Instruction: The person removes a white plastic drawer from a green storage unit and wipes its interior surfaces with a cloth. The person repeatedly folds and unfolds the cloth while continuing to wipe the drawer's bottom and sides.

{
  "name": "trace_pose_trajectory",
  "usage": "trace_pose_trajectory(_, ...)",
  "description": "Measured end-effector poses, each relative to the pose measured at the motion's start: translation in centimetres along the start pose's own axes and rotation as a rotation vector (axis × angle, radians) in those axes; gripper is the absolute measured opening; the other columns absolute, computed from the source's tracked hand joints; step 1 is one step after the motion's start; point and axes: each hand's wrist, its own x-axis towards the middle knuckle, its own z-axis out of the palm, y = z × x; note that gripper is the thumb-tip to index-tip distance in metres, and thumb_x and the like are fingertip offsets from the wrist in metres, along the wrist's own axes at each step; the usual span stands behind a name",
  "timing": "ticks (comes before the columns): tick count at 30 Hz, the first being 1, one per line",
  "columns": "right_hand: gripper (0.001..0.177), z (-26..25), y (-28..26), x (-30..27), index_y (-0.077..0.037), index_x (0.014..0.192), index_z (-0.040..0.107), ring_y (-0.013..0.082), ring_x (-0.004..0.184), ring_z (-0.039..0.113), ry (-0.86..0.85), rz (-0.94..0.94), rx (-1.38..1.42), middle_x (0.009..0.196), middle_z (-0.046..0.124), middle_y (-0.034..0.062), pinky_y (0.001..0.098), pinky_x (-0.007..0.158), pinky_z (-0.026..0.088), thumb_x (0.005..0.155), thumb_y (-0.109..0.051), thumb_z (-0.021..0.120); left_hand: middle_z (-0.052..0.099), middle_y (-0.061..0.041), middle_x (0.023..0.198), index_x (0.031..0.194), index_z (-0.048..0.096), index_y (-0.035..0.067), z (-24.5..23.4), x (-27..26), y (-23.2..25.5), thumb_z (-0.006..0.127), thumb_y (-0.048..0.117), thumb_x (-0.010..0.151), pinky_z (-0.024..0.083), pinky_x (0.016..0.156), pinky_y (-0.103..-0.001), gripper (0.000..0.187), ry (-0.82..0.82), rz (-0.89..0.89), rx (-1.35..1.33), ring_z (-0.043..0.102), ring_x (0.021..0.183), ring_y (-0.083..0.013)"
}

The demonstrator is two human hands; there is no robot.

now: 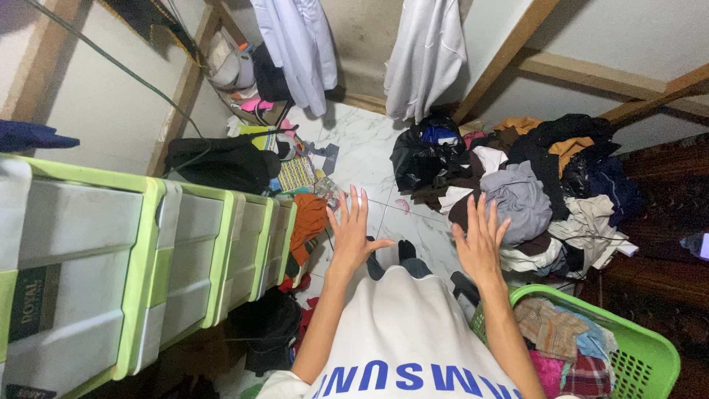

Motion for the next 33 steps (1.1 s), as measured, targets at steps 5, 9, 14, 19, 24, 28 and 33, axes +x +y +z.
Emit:
trace_pose_trajectory(5,0.074,0.8,0.3,-1.3,-0.005,0.164,0.018,0.0416,0.158,0.007,0.044,0.002,0.023,0.171,0.016,0.0209,0.0692,0.120,-0.005,0.101,-0.036,0.042,0.007,-0.021,0.170,0.160,0.018,-0.001,-0.5,-0.3,0.6,0.070,0.069,0.074,-0.002,0.116,-0.074,0.123,-0.044,-0.019,0.021,0.001,0.156,-0.0448)
trace_pose_trajectory(9,0.068,1.2,0.4,-2.8,-0.002,0.164,0.017,0.0431,0.158,0.006,0.094,0.056,0.024,0.171,0.015,0.0227,0.0700,0.120,-0.006,0.105,-0.031,0.037,0.008,-0.017,0.173,0.163,0.019,0.001,-0.2,-1.3,0.5,0.060,0.057,0.094,-0.005,0.119,-0.070,0.097,-0.077,-0.035,0.014,-0.001,0.159,-0.0410)
trace_pose_trajectory(14,0.073,0.9,0.9,-3.9,-0.001,0.162,0.021,0.0453,0.157,0.005,0.109,0.102,-0.022,0.169,0.015,0.0255,0.0702,0.119,-0.007,0.104,-0.039,0.041,0.007,-0.016,0.173,0.163,0.018,0.004,1.1,-1.6,-0.2,0.051,0.048,0.101,-0.008,0.120,-0.066,0.084,-0.141,-0.029,0.040,-0.003,0.159,-0.0397)
trace_pose_trajectory(19,0.081,0.1,0.9,-5.3,-0.001,0.162,0.025,0.0464,0.157,0.004,0.182,0.180,-0.074,0.169,0.015,0.0271,0.0707,0.119,-0.004,0.101,-0.048,0.049,0.008,-0.015,0.172,0.163,0.017,0.004,2.3,-0.2,0.5,0.049,0.052,0.100,-0.007,0.120,-0.066,0.085,-0.202,0.045,0.064,-0.001,0.158,-0.0392)
trace_pose_trajectory(24,0.089,-1.0,0.9,-8.0,-0.003,0.162,0.025,0.0469,0.157,0.004,0.280,0.331,-0.108,0.169,0.012,0.0273,0.0716,0.119,-0.002,0.095,-0.052,0.057,0.008,-0.015,0.172,0.163,0.017,0.005,3.7,2.2,2.8,0.049,0.055,0.100,-0.006,0.120,-0.067,0.086,-0.296,0.228,0.067,0.001,0.158,-0.0394)
trace_pose_trajectory(28,0.091,-1.3,1.1,-11.2,-0.005,0.162,0.025,0.0460,0.157,0.003,0.344,0.498,-0.124,0.169,0.010,0.0265,0.0719,0.119,-0.002,0.093,-0.053,0.059,0.008,-0.016,0.172,0.163,0.017,0.005,5.0,4.0,5.5,0.049,0.054,0.101,-0.003,0.118,-0.069,0.086,-0.402,0.418,0.058,0.001,0.158,-0.0408)
trace_pose_trajectory(33,0.089,-0.2,0.8,-15.3,-0.006,0.162,0.026,0.0468,0.156,0.004,0.399,0.652,-0.161,0.169,0.011,0.0269,0.0714,0.119,-0.001,0.093,-0.052,0.059,0.009,-0.015,0.172,0.163,0.018,0.005,6.7,5.1,8.8,0.050,0.053,0.101,0.001,0.119,-0.069,0.085,-0.497,0.628,0.056,0.002,0.158,-0.0403)
